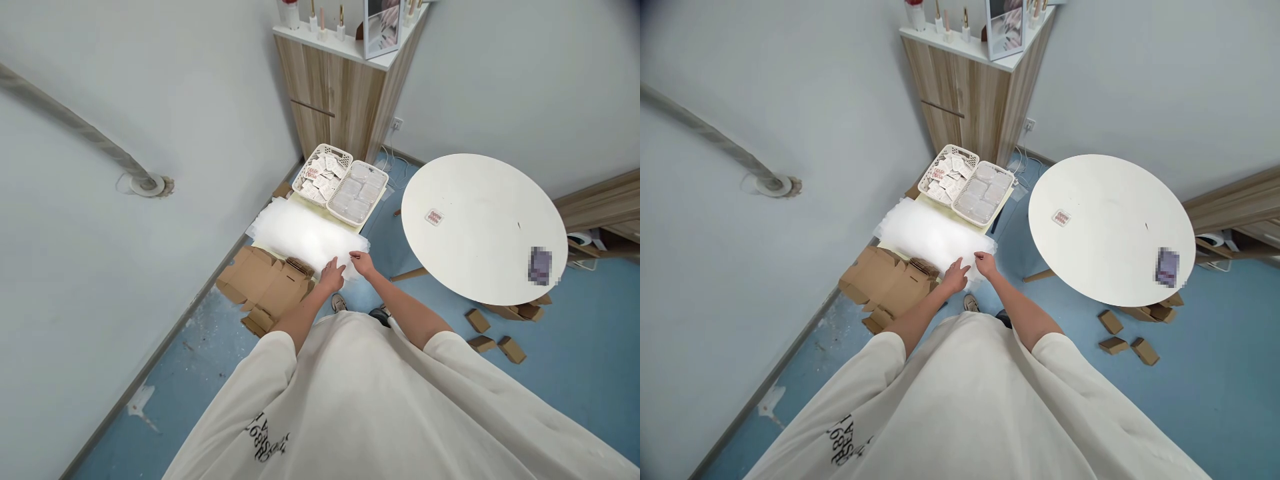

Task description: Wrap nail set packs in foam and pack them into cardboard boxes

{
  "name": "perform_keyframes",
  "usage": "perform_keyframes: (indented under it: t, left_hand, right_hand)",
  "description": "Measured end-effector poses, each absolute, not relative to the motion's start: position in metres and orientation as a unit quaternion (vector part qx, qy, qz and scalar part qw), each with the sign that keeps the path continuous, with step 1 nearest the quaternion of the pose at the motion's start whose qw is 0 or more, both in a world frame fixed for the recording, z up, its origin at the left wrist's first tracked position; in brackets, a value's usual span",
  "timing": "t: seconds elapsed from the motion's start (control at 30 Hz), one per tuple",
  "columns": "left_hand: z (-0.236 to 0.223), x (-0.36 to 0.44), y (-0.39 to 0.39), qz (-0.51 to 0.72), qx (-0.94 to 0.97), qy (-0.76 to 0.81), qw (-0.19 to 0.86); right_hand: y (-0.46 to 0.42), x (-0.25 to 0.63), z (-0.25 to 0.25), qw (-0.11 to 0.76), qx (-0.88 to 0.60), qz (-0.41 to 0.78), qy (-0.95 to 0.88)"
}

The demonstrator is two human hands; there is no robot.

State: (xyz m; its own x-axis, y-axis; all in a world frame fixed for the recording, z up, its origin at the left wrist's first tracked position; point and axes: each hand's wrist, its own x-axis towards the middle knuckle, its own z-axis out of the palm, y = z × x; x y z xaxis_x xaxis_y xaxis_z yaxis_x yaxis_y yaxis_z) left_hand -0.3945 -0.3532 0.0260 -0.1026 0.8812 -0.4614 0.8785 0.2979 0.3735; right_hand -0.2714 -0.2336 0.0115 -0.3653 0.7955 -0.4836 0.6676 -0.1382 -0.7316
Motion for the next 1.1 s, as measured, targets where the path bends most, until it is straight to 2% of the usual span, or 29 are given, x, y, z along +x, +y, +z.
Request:
perform_keyframes:
  t: [0.17,0.33,0.5,0.67,0.83,1.1]
  left_hand:
    - [0.026,-0.393,-0.352,-0.002,0.594,0.742,0.312]
    - [0.035,-0.389,-0.345,0.014,0.613,0.743,0.268]
    - [0.048,-0.383,-0.342,0.044,0.657,0.717,0.228]
    - [0.059,-0.365,-0.341,0.059,0.701,0.672,0.234]
    - [0.066,-0.334,-0.333,0.070,0.748,0.621,0.224]
    - [0.078,-0.265,-0.296,0.071,0.822,0.521,0.217]
  right_hand:
    - [-0.234,-0.275,0.016,0.086,-0.553,0.539,-0.629]
    - [-0.232,-0.278,0.026,0.108,-0.541,0.557,-0.620]
    - [-0.224,-0.275,0.031,0.122,-0.556,0.526,-0.631]
    - [-0.207,-0.263,0.034,0.110,-0.588,0.484,-0.639]
    - [-0.182,-0.222,0.042,0.142,-0.631,0.457,-0.610]
    - [-0.142,-0.125,0.063,0.122,-0.613,0.506,-0.594]
